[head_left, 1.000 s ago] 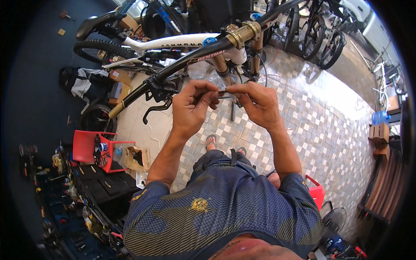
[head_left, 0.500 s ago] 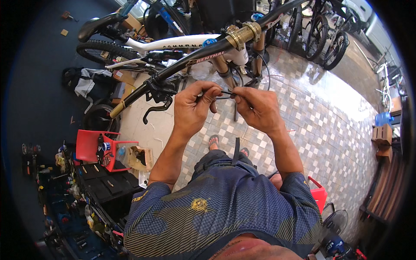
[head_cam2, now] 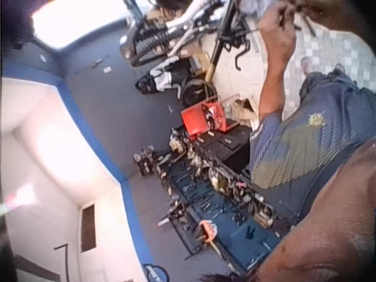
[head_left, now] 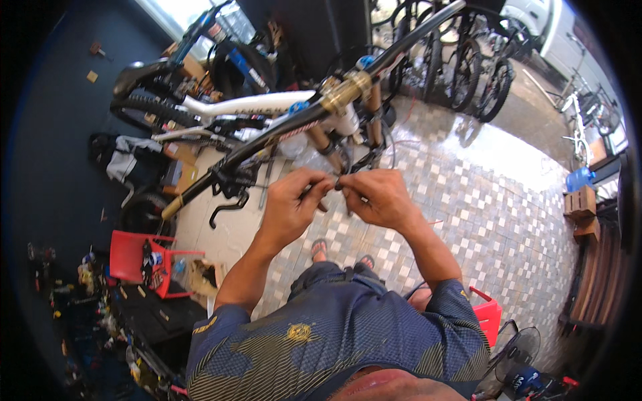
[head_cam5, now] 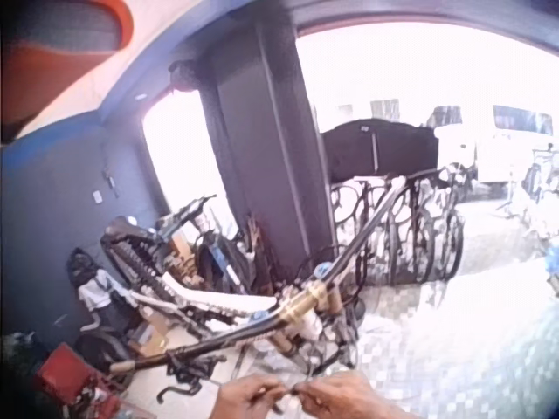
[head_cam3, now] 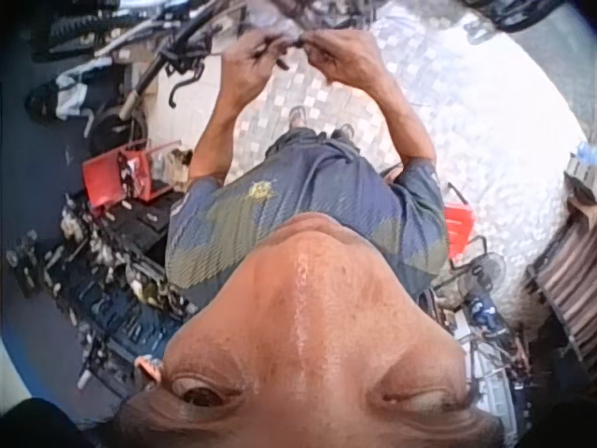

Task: The person adjusts the brake and gear cables on a white mountain bike mounted on a repair stand. They use pliers to cut and secure the cables, then use a screwdriver to tighten the handlebar components.

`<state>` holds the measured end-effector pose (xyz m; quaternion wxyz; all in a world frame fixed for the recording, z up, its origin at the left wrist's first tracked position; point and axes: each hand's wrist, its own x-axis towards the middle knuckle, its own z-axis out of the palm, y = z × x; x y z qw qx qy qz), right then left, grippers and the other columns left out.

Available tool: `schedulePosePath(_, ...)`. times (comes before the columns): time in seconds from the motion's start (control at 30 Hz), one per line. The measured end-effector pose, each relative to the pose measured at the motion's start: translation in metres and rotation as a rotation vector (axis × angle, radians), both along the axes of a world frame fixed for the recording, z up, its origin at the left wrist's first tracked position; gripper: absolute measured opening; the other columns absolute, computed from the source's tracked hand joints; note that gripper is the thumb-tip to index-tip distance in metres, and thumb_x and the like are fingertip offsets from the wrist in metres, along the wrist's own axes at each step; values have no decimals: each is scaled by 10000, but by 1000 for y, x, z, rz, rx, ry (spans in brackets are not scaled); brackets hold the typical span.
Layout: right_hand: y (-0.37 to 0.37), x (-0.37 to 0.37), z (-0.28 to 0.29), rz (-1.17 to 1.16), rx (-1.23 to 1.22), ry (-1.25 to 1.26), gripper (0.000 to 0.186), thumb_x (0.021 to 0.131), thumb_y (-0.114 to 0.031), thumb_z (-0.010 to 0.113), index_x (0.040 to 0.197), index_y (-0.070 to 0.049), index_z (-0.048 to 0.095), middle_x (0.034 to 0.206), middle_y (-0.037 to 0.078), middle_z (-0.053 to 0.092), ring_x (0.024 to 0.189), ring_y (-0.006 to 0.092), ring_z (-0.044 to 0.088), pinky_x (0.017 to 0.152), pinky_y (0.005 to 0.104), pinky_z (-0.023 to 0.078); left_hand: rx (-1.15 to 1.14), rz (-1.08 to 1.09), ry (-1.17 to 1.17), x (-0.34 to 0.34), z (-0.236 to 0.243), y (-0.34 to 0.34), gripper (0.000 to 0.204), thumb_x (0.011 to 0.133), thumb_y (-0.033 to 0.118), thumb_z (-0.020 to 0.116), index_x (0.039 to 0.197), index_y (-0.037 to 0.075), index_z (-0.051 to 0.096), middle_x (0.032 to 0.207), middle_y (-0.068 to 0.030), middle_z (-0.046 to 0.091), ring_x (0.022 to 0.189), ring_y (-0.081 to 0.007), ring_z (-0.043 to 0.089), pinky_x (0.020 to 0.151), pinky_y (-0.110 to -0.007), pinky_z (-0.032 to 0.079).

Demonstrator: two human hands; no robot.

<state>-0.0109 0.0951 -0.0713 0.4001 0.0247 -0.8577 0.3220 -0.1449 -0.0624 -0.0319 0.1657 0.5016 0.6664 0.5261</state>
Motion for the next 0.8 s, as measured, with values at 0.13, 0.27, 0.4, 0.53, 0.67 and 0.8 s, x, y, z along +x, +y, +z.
schedulePosePath(0.13, 26, 8, 7, 20, 34, -9, 130, 843, -149, 730, 966, -112, 710, 747, 38, 628, 692, 268, 574, 623, 394, 445, -21, 71, -101, -1, 22, -8, 136, 944, 119, 696, 987, -10, 695, 911, -80, 681, 739, -117, 669, 607, -244, 551)
schedulePosePath(0.27, 32, 7, 0, 71, -96, 56, 194, 833, -109, 736, 1010, -186, 736, 751, 29, 594, 697, 274, 526, 640, 390, 408, 177, -61, -20, -4, 31, 12, 335, 958, 296, 697, 1090, -12, 682, 1047, -102, 714, 947, -159, 674, 841, -285, 531)
schedulePosePath(0.4, 24, 1, 17, 125, -18, 33, 218, 829, -94, 735, 1022, -195, 734, 849, 52, 625, 781, 294, 574, 687, 395, 435, 232, -309, -151, -6, 39, 46, 687, 967, 619, 497, 1140, -25, 662, 1073, -112, 711, 1013, -178, 662, 890, -303, 511)
schedulePosePath(0.53, 19, 1, 10, 81, -29, -10, 208, 835, -78, 717, 1016, -178, 739, 1039, 64, 670, 957, 299, 609, 813, 393, 459, 202, -478, -327, -8, 24, 57, 688, 1018, 577, 418, 1095, -60, 665, 1088, -139, 702, 1020, -200, 664, 892, -308, 520)
schedulePosePath(0.67, 17, 0, 1, 33, -60, 23, 237, 829, -54, 708, 1039, -160, 741, 1103, 56, 675, 902, 297, 575, 793, 410, 444, 178, -492, -450, 4, 17, 59, 683, 1054, 522, 361, 1020, -89, 665, 1085, -180, 695, 1007, -226, 673, 891, -320, 539)
schedulePosePath(0.8, 5, 4, 7, -35, -96, 12, 253, 815, -26, 704, 1050, -115, 728, 1185, 59, 668, 878, 298, 567, 771, 405, 438, 154, -446, -528, 5, 11, 58, 677, 1070, 488, 340, 913, -94, 647, 1034, -212, 704, 975, -243, 687, 862, -323, 555)
